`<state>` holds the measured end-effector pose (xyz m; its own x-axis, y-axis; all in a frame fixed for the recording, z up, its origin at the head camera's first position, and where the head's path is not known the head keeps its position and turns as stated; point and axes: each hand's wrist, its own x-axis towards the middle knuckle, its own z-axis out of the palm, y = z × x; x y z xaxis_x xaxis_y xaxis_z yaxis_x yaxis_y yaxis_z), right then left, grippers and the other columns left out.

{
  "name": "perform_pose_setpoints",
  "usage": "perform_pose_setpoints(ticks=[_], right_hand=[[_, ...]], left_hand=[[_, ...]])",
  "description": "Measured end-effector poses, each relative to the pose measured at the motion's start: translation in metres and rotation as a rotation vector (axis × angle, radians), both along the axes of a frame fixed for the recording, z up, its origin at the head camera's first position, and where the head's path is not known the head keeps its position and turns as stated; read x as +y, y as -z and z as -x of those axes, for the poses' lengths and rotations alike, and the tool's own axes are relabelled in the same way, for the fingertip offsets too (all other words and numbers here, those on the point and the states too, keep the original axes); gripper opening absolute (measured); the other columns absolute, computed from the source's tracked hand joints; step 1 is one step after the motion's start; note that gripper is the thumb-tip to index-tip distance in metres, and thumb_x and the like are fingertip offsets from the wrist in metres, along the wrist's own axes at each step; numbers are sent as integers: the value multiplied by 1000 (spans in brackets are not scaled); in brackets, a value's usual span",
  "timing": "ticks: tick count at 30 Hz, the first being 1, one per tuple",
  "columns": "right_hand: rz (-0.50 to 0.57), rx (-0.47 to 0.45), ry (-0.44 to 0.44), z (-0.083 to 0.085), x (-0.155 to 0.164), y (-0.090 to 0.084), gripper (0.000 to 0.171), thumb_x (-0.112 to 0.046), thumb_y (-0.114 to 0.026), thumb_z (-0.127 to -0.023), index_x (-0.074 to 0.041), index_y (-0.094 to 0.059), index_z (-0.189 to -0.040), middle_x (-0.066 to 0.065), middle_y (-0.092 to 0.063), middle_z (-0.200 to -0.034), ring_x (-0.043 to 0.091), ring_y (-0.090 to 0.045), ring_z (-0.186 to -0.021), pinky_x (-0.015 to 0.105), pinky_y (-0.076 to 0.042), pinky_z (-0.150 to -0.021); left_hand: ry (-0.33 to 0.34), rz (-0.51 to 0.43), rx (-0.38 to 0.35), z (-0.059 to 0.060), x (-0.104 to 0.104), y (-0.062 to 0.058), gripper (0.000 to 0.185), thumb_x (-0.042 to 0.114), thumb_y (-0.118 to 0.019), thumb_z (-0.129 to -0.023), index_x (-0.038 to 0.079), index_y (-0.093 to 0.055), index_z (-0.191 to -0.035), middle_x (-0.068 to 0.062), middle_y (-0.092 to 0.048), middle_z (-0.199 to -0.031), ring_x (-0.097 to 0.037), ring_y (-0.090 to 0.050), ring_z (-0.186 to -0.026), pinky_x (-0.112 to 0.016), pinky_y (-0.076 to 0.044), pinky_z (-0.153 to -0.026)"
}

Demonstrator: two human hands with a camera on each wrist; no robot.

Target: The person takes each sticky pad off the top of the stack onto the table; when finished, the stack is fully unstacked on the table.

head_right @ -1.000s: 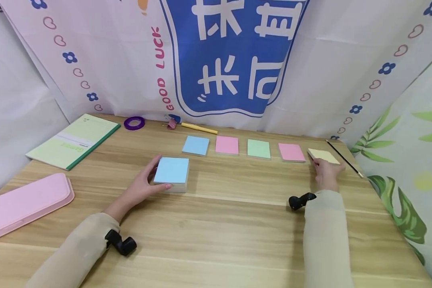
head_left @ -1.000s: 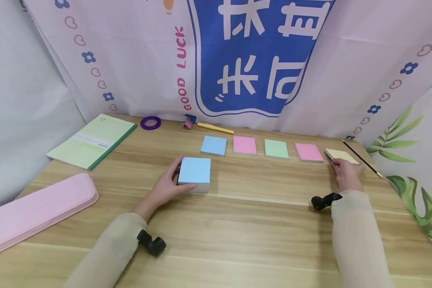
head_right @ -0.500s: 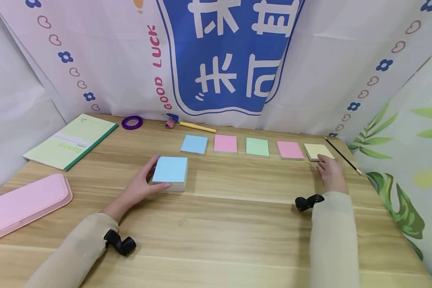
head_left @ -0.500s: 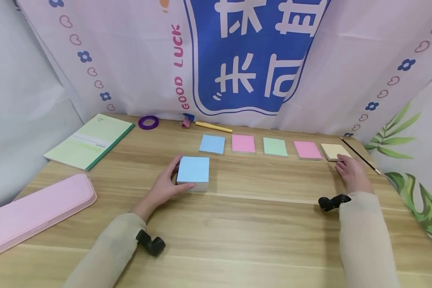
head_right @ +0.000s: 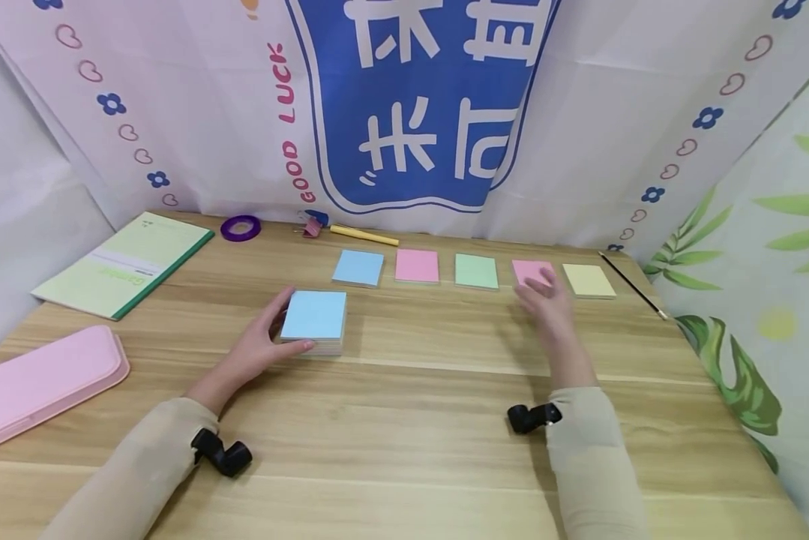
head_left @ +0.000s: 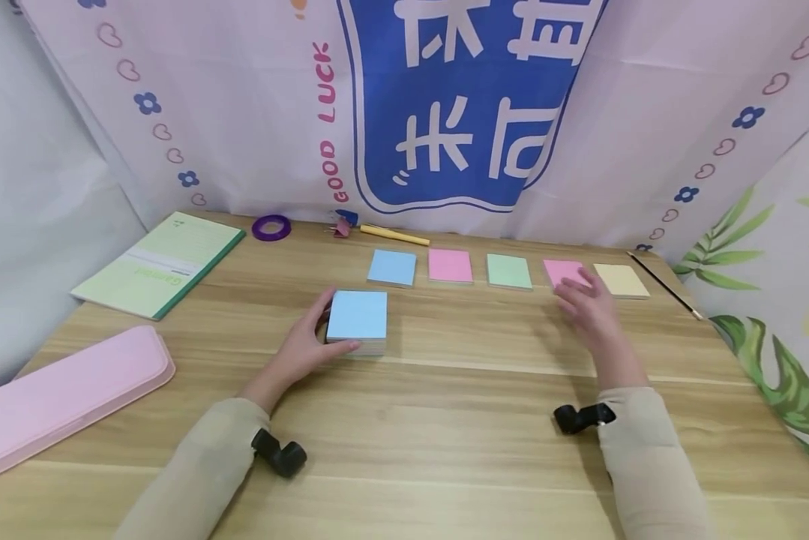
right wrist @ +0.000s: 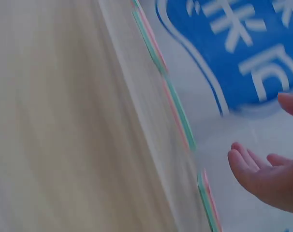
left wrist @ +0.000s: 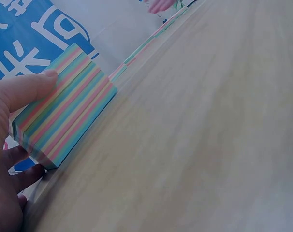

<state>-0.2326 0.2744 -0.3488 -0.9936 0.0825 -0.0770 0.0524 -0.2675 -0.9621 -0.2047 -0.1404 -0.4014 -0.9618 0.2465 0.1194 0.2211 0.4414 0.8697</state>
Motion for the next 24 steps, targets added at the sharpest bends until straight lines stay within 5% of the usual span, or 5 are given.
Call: perform_pose_setpoints(ticks=[5, 10, 15, 24], right_hand=[[-216, 126, -200, -1, -54, 1, 65, 3, -51, -83, 1, -12, -136, 25, -31, -127, 24, -49, -100, 31, -37, -88], [-305, 193, -438, -3, -104, 4, 69, 4, -54, -80, -2, -15, -136, 28, -28, -130, 41, -35, -112, 37, -35, -89], [-436, 191, -676, -6, -145, 6, 80, -10, -65, -76, -10, -15, -138, 22, -27, -133, 37, -31, -116, 41, -35, -89], [-544, 223, -760, 1, -189, 24, 88, -12, -68, -74, -9, -10, -139, 17, -24, -135, 33, -27, -120, 39, -28, -95]], left_hand=[[-1, -11, 2, -1, 2, -1, 95, 37, -71, -69, 14, -12, -139, -14, -24, -137, -30, -25, -122, -43, -21, -98], [-1, -19, 17, -1, 0, 0, 95, 34, -72, -69, 12, -12, -139, -15, -24, -136, -30, -25, -122, -43, -21, -97], [5, -24, 18, 0, -1, 0, 95, 34, -72, -68, 12, -12, -139, -15, -25, -136, -30, -26, -121, -43, -22, -97], [-3, -28, 28, 1, 2, 0, 93, 34, -71, -69, 11, -14, -139, -13, -27, -135, -27, -26, -121, -40, -22, -98]])
